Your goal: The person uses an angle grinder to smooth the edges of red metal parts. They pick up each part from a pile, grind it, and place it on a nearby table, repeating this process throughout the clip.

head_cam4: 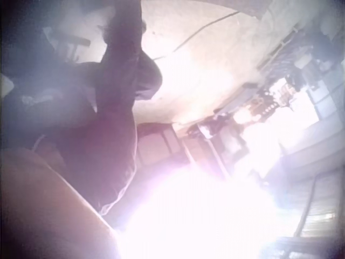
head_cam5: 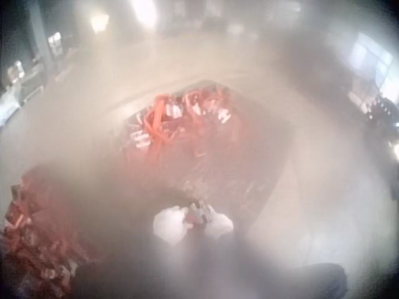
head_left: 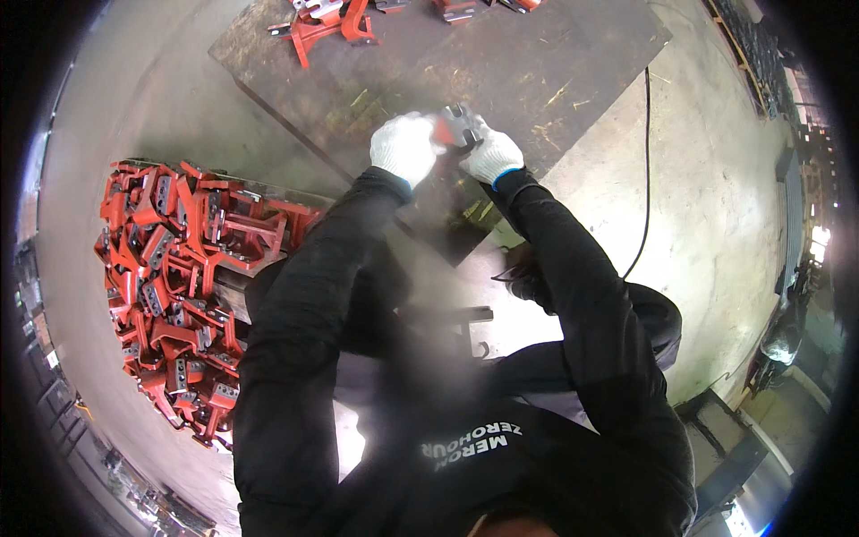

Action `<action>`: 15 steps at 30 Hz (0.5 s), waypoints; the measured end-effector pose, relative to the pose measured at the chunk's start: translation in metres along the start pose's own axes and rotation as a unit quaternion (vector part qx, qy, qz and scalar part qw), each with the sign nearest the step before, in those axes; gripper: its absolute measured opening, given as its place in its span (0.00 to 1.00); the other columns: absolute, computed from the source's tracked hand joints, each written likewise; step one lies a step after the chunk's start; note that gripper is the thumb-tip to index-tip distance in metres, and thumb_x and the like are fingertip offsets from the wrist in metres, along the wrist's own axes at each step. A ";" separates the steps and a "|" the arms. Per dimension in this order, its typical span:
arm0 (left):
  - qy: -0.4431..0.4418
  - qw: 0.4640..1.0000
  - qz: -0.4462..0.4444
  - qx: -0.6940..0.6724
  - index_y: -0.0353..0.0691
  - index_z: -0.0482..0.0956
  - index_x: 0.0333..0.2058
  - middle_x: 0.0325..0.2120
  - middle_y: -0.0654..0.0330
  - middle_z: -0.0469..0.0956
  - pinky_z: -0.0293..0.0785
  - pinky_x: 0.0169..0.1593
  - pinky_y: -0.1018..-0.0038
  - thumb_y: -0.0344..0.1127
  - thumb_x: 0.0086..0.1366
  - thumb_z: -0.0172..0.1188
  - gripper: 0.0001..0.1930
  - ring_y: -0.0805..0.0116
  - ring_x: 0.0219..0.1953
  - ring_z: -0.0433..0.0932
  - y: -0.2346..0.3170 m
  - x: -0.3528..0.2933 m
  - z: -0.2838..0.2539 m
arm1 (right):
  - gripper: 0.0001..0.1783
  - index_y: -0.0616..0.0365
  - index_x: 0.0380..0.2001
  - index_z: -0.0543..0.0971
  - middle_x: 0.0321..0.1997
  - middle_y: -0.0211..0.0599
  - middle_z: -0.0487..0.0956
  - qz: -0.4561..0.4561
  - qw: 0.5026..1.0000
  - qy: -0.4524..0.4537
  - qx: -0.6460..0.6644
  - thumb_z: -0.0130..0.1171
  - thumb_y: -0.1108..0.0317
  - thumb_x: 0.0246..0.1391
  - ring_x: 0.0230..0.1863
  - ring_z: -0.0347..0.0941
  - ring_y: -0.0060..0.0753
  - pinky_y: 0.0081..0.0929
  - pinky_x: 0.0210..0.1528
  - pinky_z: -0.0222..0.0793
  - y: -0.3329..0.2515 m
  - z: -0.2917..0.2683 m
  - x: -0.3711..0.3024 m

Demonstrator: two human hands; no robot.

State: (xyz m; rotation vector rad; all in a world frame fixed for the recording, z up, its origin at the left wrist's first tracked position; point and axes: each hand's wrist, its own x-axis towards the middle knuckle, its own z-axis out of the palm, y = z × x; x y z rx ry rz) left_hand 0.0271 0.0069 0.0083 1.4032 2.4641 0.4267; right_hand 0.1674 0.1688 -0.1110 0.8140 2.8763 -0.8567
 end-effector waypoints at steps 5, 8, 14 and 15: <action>0.009 1.000 0.005 0.002 0.44 0.83 0.45 0.39 0.53 0.83 0.78 0.48 0.55 0.47 0.59 0.68 0.19 0.49 0.45 0.82 0.003 0.001 0.000 | 0.53 0.54 0.69 0.66 0.47 0.58 0.84 0.128 0.983 -0.132 -0.003 0.73 0.49 0.38 0.51 0.81 0.59 0.44 0.55 0.77 -0.062 -0.081 -0.053; 0.066 0.998 0.019 -0.002 0.47 0.83 0.36 0.35 0.54 0.82 0.79 0.45 0.56 0.47 0.56 0.70 0.14 0.50 0.42 0.82 -0.004 -0.001 0.011 | 0.52 0.47 0.69 0.66 0.47 0.55 0.85 0.100 0.988 -0.115 0.034 0.74 0.47 0.39 0.51 0.82 0.58 0.43 0.55 0.78 -0.058 -0.086 -0.081; 0.005 1.000 0.004 0.002 0.40 0.83 0.46 0.44 0.48 0.83 0.78 0.52 0.56 0.47 0.60 0.67 0.20 0.48 0.49 0.82 0.007 -0.001 -0.004 | 0.51 0.45 0.69 0.67 0.46 0.51 0.86 0.177 0.979 0.016 0.097 0.76 0.51 0.40 0.49 0.83 0.53 0.39 0.56 0.78 -0.031 -0.056 -0.088; -0.001 1.000 0.003 -0.002 0.40 0.83 0.46 0.44 0.49 0.83 0.78 0.52 0.56 0.47 0.60 0.67 0.20 0.48 0.49 0.82 0.007 -0.001 -0.006 | 0.52 0.45 0.70 0.66 0.47 0.50 0.86 0.176 0.978 0.003 0.114 0.77 0.53 0.39 0.50 0.83 0.51 0.38 0.55 0.78 -0.042 -0.062 -0.088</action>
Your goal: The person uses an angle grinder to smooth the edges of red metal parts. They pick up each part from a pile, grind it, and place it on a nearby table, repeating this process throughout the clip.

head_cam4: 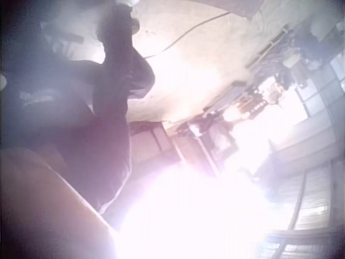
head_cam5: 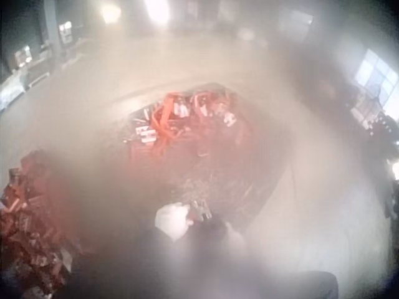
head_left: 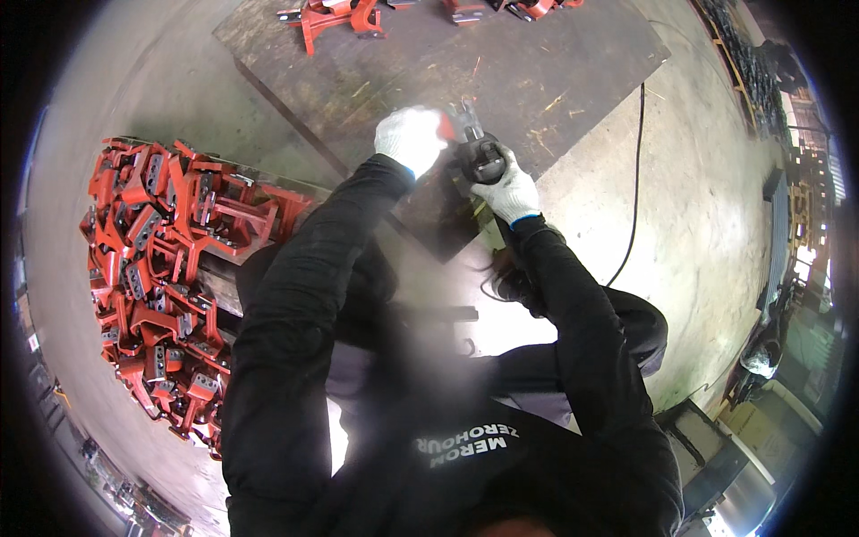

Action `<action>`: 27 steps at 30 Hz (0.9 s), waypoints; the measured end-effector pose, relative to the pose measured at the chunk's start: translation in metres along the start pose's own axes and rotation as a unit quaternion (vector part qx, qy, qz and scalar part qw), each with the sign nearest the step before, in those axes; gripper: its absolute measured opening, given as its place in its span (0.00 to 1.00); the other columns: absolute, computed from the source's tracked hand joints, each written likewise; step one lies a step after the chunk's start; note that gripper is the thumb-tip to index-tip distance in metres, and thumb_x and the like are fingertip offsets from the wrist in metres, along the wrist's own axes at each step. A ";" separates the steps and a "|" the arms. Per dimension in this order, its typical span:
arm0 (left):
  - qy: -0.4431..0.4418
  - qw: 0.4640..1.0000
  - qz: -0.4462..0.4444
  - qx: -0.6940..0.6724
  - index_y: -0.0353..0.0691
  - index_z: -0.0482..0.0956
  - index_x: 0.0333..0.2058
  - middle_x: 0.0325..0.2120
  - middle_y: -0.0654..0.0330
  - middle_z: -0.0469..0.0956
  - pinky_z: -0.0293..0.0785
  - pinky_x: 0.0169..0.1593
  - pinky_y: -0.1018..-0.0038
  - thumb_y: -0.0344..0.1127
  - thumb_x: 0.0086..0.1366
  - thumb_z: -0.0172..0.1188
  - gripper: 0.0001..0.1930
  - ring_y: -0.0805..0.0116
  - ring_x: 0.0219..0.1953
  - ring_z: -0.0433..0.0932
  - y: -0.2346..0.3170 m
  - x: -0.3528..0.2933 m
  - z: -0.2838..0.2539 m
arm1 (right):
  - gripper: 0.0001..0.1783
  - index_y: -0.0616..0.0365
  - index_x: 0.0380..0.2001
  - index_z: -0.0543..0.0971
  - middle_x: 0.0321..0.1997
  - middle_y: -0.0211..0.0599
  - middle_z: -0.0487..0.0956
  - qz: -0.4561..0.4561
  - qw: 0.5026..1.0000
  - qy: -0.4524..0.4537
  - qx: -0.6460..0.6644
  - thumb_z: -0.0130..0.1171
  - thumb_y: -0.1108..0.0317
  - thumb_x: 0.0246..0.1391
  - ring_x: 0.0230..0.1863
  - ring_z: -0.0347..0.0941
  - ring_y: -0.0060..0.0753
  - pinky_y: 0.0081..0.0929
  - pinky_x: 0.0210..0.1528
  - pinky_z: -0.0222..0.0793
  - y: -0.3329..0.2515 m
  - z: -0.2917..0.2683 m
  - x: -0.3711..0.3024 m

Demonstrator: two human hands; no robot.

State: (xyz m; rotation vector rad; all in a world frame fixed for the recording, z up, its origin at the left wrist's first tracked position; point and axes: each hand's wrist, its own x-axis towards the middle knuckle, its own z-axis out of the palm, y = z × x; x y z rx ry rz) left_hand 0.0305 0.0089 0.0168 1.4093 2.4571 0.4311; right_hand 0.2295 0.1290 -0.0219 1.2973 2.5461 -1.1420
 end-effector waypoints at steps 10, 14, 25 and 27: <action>0.007 1.000 0.001 0.004 0.41 0.83 0.43 0.41 0.50 0.83 0.78 0.49 0.54 0.46 0.60 0.67 0.17 0.47 0.47 0.82 -0.003 0.002 0.005 | 0.54 0.43 0.71 0.64 0.47 0.50 0.85 0.021 1.000 -0.003 -0.012 0.78 0.53 0.39 0.51 0.83 0.53 0.41 0.55 0.77 0.000 0.014 0.027; -0.006 1.000 -0.007 0.007 0.42 0.83 0.43 0.40 0.50 0.83 0.78 0.50 0.55 0.45 0.60 0.67 0.17 0.47 0.47 0.82 0.000 0.003 -0.001 | 0.54 0.45 0.71 0.64 0.48 0.51 0.85 0.003 0.999 -0.029 -0.032 0.79 0.53 0.40 0.52 0.82 0.53 0.42 0.55 0.77 -0.005 0.011 0.029; -0.028 0.999 -0.019 0.014 0.44 0.82 0.47 0.41 0.54 0.82 0.77 0.50 0.55 0.44 0.60 0.68 0.18 0.49 0.48 0.81 0.002 0.005 -0.003 | 0.51 0.46 0.69 0.65 0.49 0.55 0.84 0.032 0.999 0.011 -0.040 0.77 0.48 0.44 0.52 0.81 0.58 0.43 0.54 0.77 -0.022 0.016 0.074; -0.031 0.999 -0.020 0.013 0.44 0.82 0.47 0.41 0.54 0.82 0.77 0.50 0.55 0.44 0.60 0.69 0.18 0.49 0.48 0.81 0.003 0.005 -0.002 | 0.43 0.44 0.73 0.61 0.48 0.57 0.84 -0.032 0.998 -0.002 -0.059 0.57 0.39 0.59 0.53 0.81 0.57 0.44 0.57 0.75 -0.014 0.018 0.076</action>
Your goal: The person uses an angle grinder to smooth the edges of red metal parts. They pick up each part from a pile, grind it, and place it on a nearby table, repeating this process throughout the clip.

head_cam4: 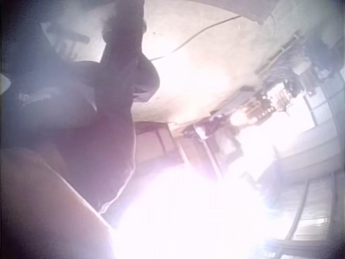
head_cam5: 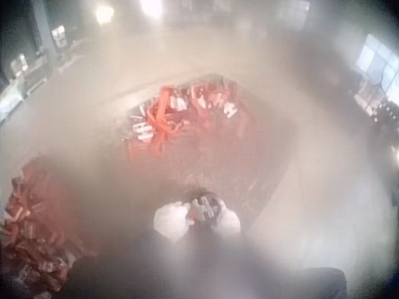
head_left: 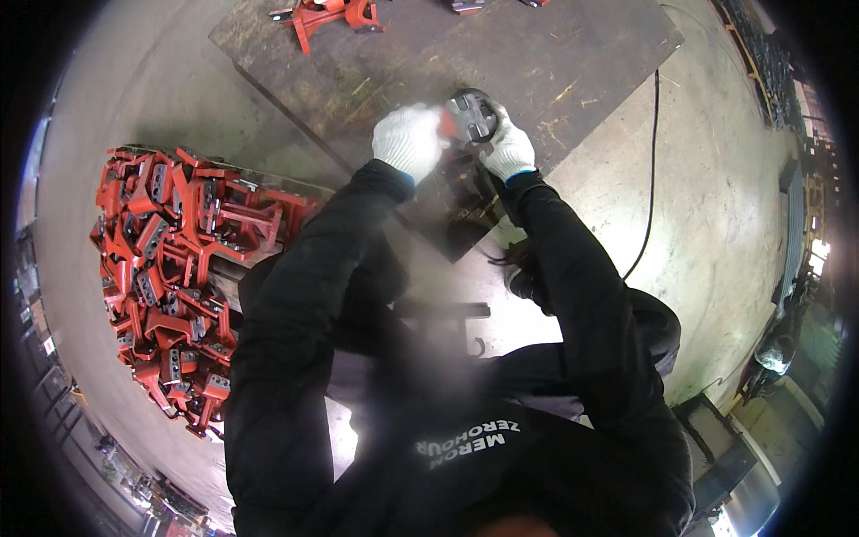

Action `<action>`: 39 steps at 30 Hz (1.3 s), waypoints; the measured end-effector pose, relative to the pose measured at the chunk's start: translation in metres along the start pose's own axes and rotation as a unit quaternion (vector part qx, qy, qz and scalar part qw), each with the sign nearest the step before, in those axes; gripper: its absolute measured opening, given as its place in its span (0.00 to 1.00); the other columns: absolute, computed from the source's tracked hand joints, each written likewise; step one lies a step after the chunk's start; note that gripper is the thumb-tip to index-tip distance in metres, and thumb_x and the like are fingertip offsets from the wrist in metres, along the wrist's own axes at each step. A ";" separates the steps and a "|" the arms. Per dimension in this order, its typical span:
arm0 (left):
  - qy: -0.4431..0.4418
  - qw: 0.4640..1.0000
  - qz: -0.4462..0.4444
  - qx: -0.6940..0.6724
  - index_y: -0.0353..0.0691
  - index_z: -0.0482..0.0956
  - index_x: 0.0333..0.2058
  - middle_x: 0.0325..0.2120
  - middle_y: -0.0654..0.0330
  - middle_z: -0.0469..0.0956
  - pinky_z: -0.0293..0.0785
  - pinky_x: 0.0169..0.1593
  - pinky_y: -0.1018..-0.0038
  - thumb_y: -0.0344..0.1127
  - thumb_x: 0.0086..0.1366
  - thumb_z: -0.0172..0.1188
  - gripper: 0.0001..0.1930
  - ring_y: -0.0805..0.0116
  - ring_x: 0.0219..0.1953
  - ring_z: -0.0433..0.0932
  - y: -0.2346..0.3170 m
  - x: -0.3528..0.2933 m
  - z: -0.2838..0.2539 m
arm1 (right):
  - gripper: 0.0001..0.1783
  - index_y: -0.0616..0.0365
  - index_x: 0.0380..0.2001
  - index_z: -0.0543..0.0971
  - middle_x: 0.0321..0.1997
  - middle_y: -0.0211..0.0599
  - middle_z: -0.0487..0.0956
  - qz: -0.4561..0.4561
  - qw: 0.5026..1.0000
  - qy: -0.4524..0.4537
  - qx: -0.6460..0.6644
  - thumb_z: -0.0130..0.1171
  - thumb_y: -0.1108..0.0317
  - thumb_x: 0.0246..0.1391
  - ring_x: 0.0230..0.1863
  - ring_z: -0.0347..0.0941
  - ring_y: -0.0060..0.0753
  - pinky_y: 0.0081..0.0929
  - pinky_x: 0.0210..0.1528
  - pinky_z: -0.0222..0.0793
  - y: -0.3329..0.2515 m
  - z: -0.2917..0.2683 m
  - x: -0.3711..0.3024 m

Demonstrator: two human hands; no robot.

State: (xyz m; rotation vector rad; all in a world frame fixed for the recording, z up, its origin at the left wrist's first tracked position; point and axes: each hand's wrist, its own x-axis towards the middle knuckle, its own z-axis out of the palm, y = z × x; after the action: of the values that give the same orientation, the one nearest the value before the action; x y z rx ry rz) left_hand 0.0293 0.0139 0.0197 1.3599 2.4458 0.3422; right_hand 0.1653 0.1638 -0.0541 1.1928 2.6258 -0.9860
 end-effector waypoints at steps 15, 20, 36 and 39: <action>0.009 1.000 0.007 -0.005 0.40 0.82 0.48 0.41 0.51 0.82 0.78 0.50 0.55 0.45 0.59 0.68 0.22 0.47 0.47 0.81 -0.006 0.000 0.006 | 0.49 0.46 0.71 0.62 0.45 0.55 0.84 -0.058 0.997 -0.009 -0.049 0.73 0.58 0.45 0.48 0.81 0.60 0.45 0.51 0.78 -0.011 -0.013 -0.004; 0.057 0.998 0.008 -0.033 0.38 0.82 0.52 0.47 0.45 0.82 0.76 0.56 0.56 0.47 0.57 0.70 0.27 0.45 0.52 0.80 -0.012 -0.005 0.015 | 0.50 0.46 0.68 0.67 0.47 0.55 0.84 -0.060 0.997 -0.043 0.028 0.75 0.57 0.38 0.51 0.81 0.58 0.42 0.54 0.78 0.003 -0.021 -0.047; 0.068 0.996 0.048 -0.014 0.40 0.84 0.39 0.38 0.48 0.83 0.78 0.49 0.56 0.42 0.49 0.70 0.19 0.45 0.44 0.81 0.052 0.104 -0.009 | 0.19 0.55 0.45 0.76 0.30 0.32 0.76 0.121 0.794 0.245 0.543 0.72 0.64 0.52 0.25 0.75 0.29 0.29 0.29 0.77 0.050 -0.267 -0.113; 0.096 0.993 0.030 -0.067 0.37 0.85 0.39 0.41 0.45 0.84 0.79 0.47 0.55 0.42 0.49 0.69 0.20 0.44 0.43 0.83 0.078 0.169 -0.063 | 0.24 0.55 0.51 0.73 0.30 0.34 0.76 0.108 0.737 0.285 0.604 0.71 0.64 0.54 0.24 0.76 0.31 0.29 0.30 0.78 0.066 -0.289 -0.132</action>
State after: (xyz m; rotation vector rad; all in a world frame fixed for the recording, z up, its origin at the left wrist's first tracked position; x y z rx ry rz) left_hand -0.0184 0.1956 0.0779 1.4027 2.4850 0.6685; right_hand 0.3521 0.2827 0.1831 2.1952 1.7956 -2.8078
